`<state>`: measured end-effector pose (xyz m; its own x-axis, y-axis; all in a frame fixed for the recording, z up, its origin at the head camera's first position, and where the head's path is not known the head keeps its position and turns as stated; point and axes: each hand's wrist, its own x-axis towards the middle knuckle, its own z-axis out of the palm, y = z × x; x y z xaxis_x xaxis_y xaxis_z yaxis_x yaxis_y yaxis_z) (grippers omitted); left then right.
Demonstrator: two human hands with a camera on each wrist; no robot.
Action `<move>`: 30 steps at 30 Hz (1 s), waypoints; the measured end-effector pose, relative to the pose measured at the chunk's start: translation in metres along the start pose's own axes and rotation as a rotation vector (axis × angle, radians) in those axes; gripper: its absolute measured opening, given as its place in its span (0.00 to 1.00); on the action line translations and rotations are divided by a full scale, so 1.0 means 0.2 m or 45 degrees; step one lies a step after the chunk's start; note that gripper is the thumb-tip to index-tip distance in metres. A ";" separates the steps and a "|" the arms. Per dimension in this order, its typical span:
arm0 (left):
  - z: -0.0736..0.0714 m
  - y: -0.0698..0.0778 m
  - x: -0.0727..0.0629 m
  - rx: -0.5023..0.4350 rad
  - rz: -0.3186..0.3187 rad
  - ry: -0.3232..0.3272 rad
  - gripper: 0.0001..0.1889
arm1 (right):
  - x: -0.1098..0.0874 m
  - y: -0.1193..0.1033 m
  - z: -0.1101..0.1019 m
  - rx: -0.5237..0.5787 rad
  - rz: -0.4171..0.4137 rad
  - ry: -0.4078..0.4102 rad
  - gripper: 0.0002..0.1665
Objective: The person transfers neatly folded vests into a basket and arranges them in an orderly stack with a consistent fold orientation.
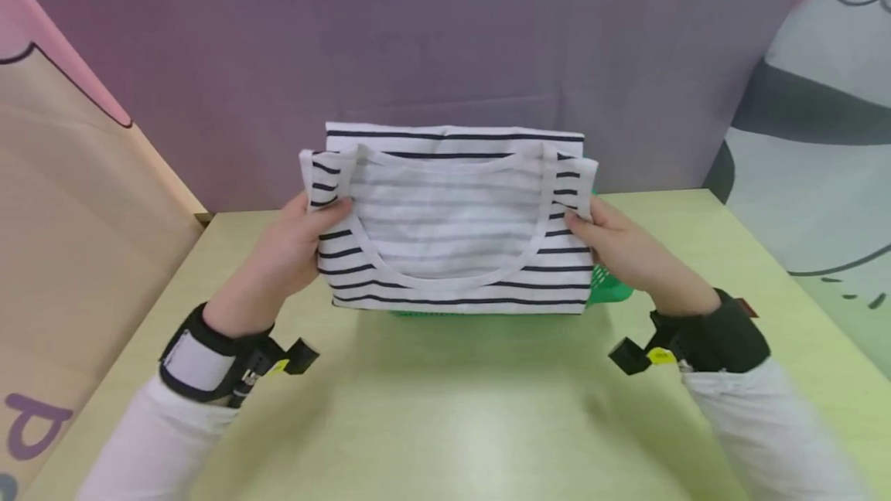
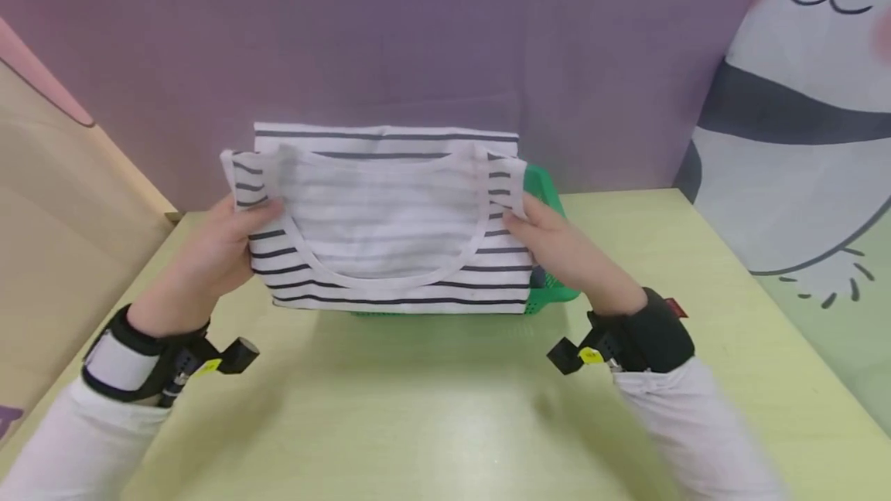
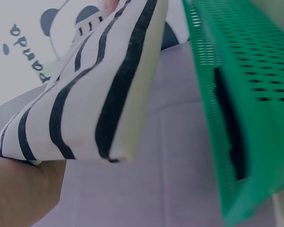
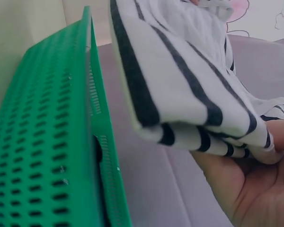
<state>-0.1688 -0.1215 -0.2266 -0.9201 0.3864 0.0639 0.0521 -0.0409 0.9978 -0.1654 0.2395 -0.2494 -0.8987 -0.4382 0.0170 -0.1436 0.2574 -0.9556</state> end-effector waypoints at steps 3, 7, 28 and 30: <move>0.01 0.05 0.04 0.029 0.016 -0.002 0.19 | 0.01 -0.03 -0.04 -0.026 -0.001 0.012 0.32; 0.00 0.09 0.11 0.052 -0.010 0.024 0.23 | 0.04 -0.06 -0.08 -0.062 0.009 0.024 0.33; -0.07 0.04 0.44 -0.042 -0.140 -0.014 0.27 | 0.23 -0.05 -0.21 -0.183 0.156 0.083 0.32; -0.08 0.02 0.47 -0.047 -0.170 0.003 0.27 | 0.24 -0.05 -0.22 -0.203 0.171 0.081 0.32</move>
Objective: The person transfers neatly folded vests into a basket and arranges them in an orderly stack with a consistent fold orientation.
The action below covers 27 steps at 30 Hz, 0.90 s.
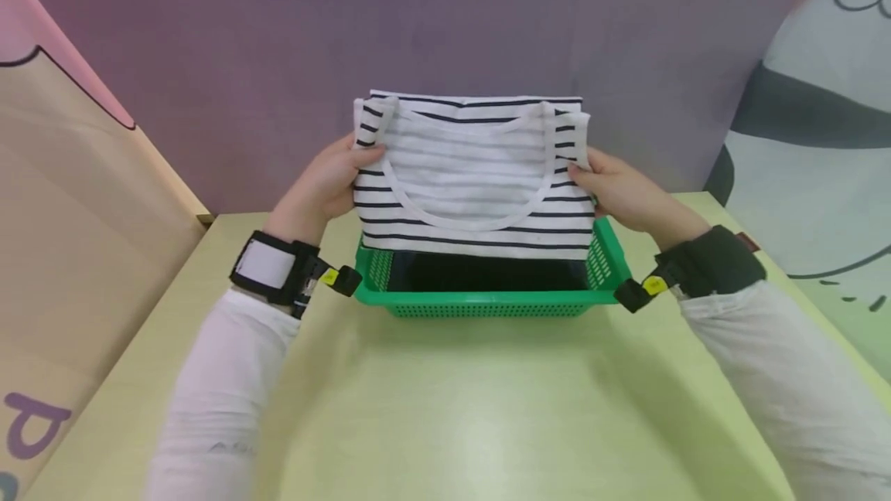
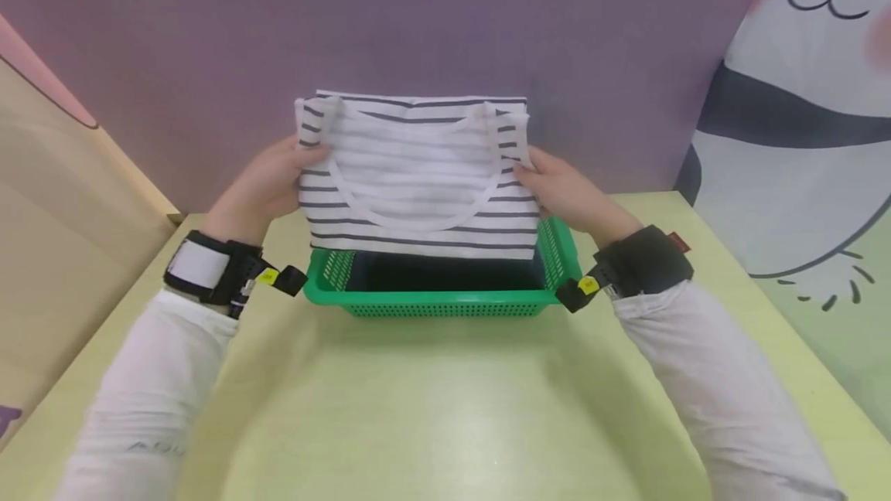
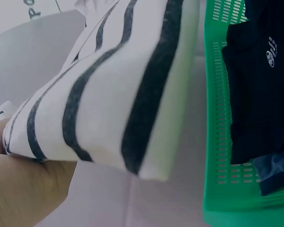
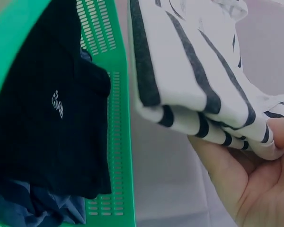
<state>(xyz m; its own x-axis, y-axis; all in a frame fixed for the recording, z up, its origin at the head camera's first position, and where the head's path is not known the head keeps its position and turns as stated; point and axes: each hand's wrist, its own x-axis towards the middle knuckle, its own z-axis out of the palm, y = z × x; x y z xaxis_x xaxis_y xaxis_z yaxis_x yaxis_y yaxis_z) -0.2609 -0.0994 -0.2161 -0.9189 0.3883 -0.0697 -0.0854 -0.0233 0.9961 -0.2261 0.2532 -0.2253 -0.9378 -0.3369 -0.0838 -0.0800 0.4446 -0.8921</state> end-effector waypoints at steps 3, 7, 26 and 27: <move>0.00 -0.02 0.05 -0.016 -0.042 0.032 0.26 | 0.02 0.00 -0.01 -0.008 0.024 -0.004 0.32; 0.00 -0.04 0.11 -0.056 -0.093 0.075 0.25 | 0.06 0.01 -0.02 0.041 0.065 -0.009 0.32; 0.00 -0.23 0.28 -0.157 -0.235 0.197 0.24 | 0.21 0.22 0.01 0.177 0.144 -0.013 0.32; 0.00 -0.24 0.29 -0.165 -0.237 0.202 0.24 | 0.22 0.23 0.01 0.171 0.144 -0.008 0.32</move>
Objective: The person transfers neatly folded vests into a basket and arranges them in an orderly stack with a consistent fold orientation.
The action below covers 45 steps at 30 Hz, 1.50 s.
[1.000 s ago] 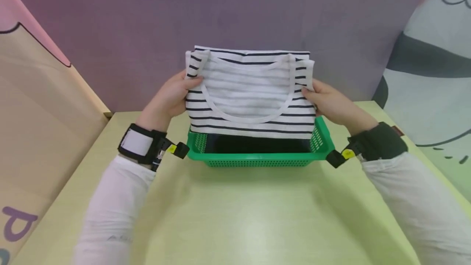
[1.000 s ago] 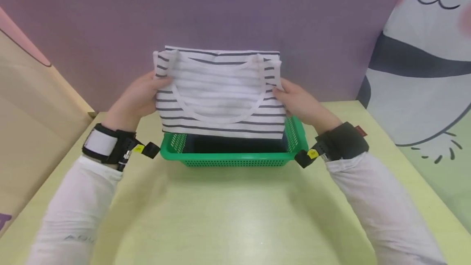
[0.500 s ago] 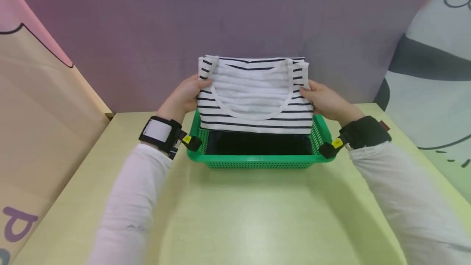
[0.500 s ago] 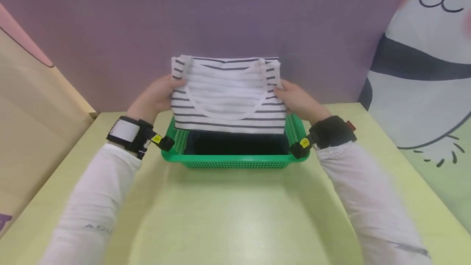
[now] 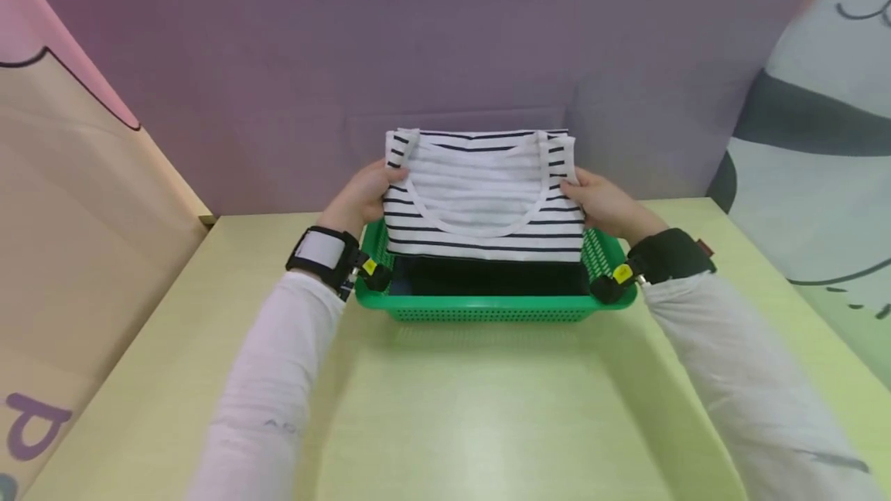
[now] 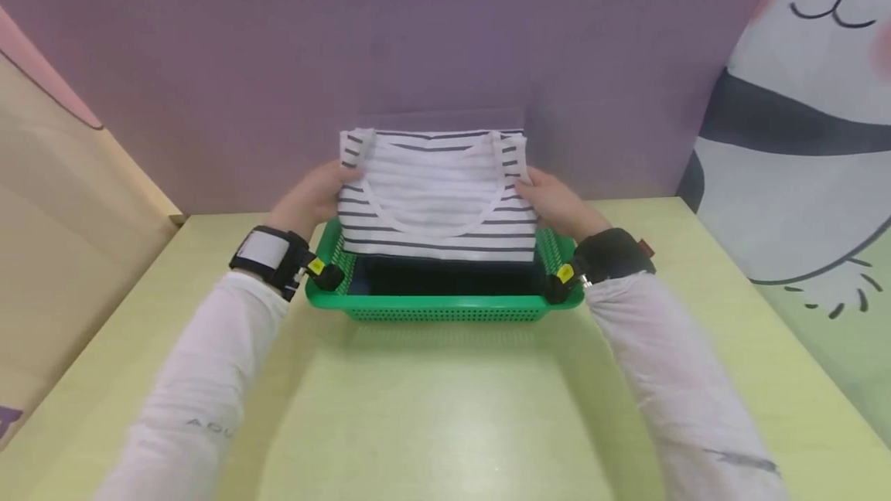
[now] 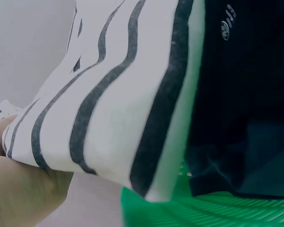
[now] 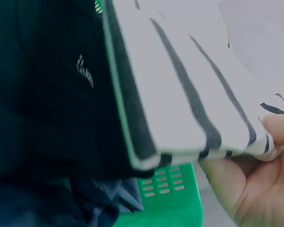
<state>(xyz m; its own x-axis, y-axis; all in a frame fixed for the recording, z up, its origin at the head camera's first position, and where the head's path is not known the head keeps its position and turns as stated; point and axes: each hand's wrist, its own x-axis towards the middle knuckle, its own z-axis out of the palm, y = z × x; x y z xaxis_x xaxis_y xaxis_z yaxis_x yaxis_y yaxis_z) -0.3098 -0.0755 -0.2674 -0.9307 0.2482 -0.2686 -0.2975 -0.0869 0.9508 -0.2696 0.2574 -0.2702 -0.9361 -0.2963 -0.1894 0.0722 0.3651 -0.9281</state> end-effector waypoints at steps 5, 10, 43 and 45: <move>0.01 -0.05 0.03 -0.024 -0.020 0.008 0.24 | 0.01 0.04 -0.01 0.005 0.006 0.011 0.33; 0.01 -0.09 0.06 -0.034 -0.021 0.004 0.24 | 0.03 0.07 -0.02 0.045 0.024 -0.009 0.34; 0.02 -0.15 0.07 0.259 -0.014 -0.002 0.23 | 0.03 0.13 -0.01 -0.017 0.039 -0.027 0.32; 0.02 -0.14 0.07 0.258 -0.018 -0.006 0.23 | 0.03 0.13 -0.01 -0.014 0.040 -0.024 0.32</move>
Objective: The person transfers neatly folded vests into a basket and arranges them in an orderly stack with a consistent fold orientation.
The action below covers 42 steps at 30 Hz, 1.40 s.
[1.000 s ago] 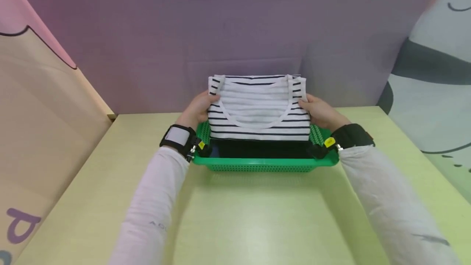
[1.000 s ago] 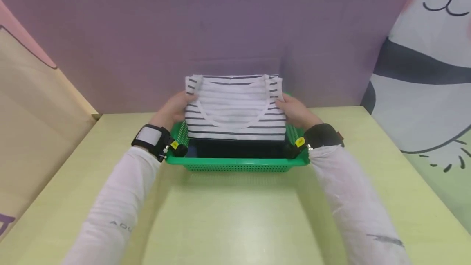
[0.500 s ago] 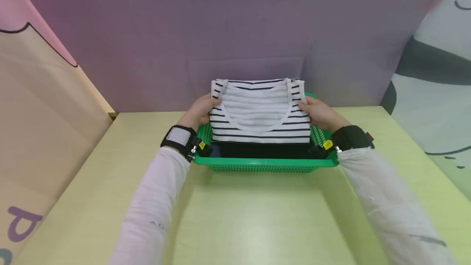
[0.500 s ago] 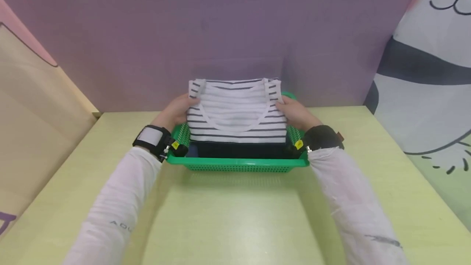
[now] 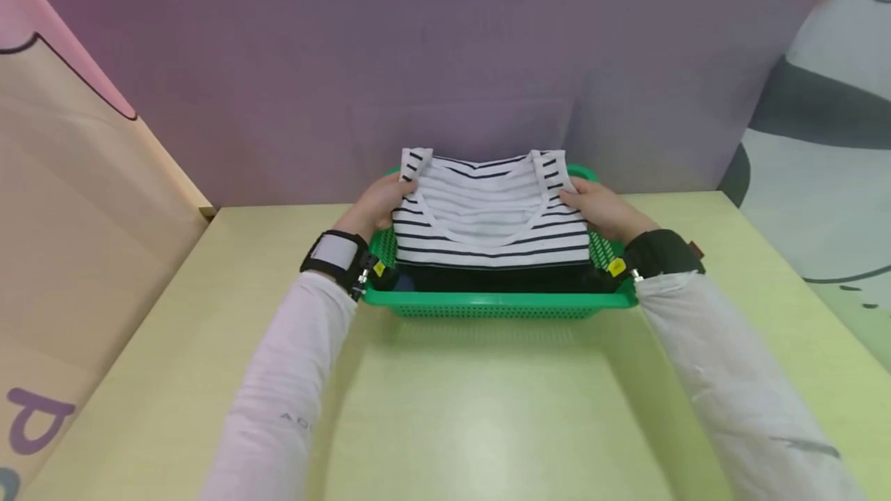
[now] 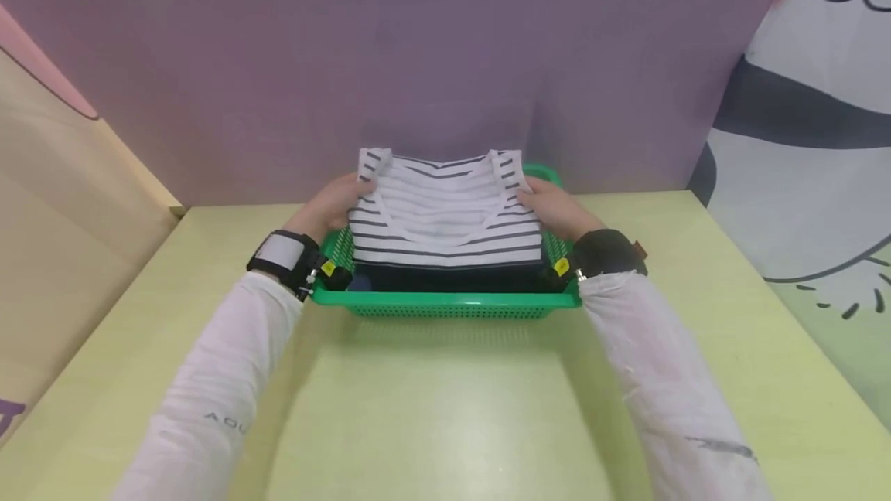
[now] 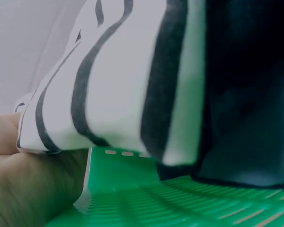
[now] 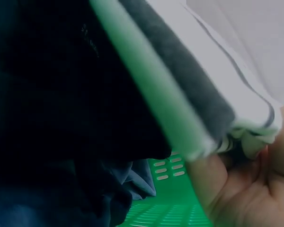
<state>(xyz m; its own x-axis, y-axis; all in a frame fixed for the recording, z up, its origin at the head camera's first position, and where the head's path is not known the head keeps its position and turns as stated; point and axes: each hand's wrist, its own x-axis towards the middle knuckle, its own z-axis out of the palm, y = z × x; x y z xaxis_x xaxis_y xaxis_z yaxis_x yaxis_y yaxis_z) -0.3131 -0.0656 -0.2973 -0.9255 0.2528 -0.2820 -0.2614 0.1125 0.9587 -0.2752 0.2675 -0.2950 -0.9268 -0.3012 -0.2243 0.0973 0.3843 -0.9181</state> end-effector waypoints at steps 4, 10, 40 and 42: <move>0.00 0.01 0.00 0.012 -0.015 0.000 0.23 | -0.01 0.00 0.00 0.008 0.001 -0.014 0.33; 0.00 0.00 -0.01 0.125 -0.036 -0.025 0.22 | -0.01 -0.01 0.02 -0.025 0.077 -0.073 0.32; 0.02 -0.01 -0.05 0.370 -0.078 -0.160 0.21 | -0.07 -0.02 0.04 0.009 0.059 -0.289 0.31; 0.02 -0.01 -0.05 0.387 -0.081 -0.176 0.22 | -0.07 -0.03 0.04 0.007 0.087 -0.306 0.32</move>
<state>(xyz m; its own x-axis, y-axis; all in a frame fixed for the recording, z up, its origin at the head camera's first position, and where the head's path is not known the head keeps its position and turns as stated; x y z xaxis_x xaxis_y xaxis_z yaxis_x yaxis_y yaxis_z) -0.3022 -0.0649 -0.2965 -0.8586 0.3619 -0.3631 -0.2043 0.4082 0.8898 -0.2593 0.2630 -0.2895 -0.8051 -0.4740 -0.3566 0.1594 0.4062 -0.8998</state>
